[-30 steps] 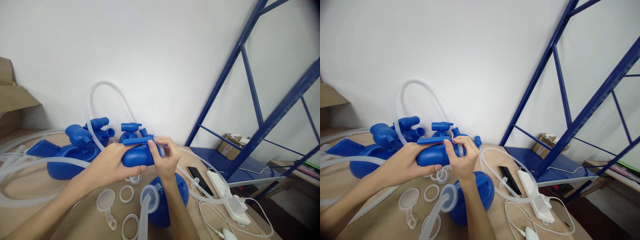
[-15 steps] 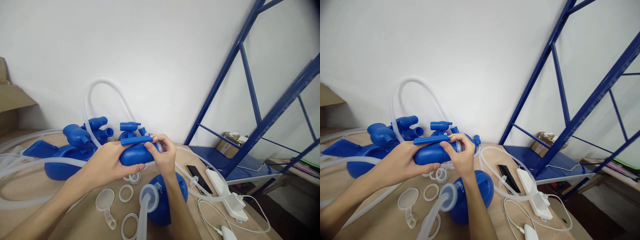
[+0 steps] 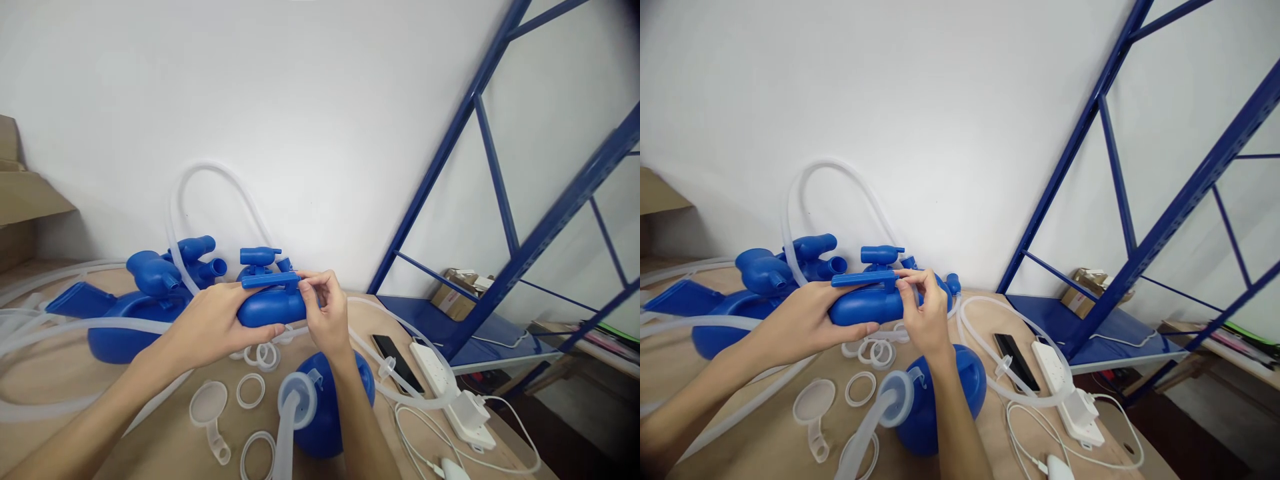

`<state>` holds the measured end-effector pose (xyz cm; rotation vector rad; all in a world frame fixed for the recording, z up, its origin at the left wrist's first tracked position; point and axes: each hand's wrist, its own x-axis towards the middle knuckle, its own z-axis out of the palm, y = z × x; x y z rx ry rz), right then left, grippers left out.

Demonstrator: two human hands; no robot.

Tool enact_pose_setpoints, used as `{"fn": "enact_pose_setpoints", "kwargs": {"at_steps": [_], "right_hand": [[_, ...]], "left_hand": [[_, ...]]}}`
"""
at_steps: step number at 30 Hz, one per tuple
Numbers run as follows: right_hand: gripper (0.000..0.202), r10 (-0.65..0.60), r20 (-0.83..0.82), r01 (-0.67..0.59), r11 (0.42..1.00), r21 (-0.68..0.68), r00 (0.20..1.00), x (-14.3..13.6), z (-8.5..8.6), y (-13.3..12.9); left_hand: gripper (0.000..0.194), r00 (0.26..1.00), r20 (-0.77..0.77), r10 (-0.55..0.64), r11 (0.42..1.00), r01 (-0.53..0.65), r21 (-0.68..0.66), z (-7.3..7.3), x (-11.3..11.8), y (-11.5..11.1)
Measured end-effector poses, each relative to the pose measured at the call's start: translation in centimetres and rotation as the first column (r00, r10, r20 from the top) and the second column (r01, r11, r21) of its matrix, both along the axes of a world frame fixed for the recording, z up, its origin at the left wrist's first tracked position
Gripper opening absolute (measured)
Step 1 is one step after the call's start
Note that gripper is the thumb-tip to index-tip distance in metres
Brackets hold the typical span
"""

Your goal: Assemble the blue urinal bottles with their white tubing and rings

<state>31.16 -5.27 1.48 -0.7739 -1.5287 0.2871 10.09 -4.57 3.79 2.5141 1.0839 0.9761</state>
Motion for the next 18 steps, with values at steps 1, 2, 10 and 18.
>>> {"fn": "enact_pose_setpoints", "kwargs": {"at_steps": [1,2,10,18], "right_hand": [[0.012,-0.014,0.004,0.014,1.0,-0.016,1.0,0.0,-0.1,0.2],[0.013,-0.026,0.001,0.026,0.999,-0.028,1.0,0.0,-0.1,0.3],[0.042,-0.189,0.269,0.16,0.979,0.126,0.945,0.9,0.5,0.0],[0.044,-0.279,0.476,0.282,0.957,0.067,0.834,2.4,1.0,-0.1]], "left_hand": [[0.069,1.0,-0.013,0.01,1.0,-0.01,0.006,0.0,0.0,0.0],[0.069,1.0,-0.022,0.017,1.0,-0.017,0.01,0.0,0.0,0.1],[0.066,1.0,-0.031,0.004,1.0,-0.005,-0.026,-0.1,0.4,0.0],[0.062,0.994,-0.088,0.06,0.997,-0.055,0.052,-0.5,0.5,0.1]]}}
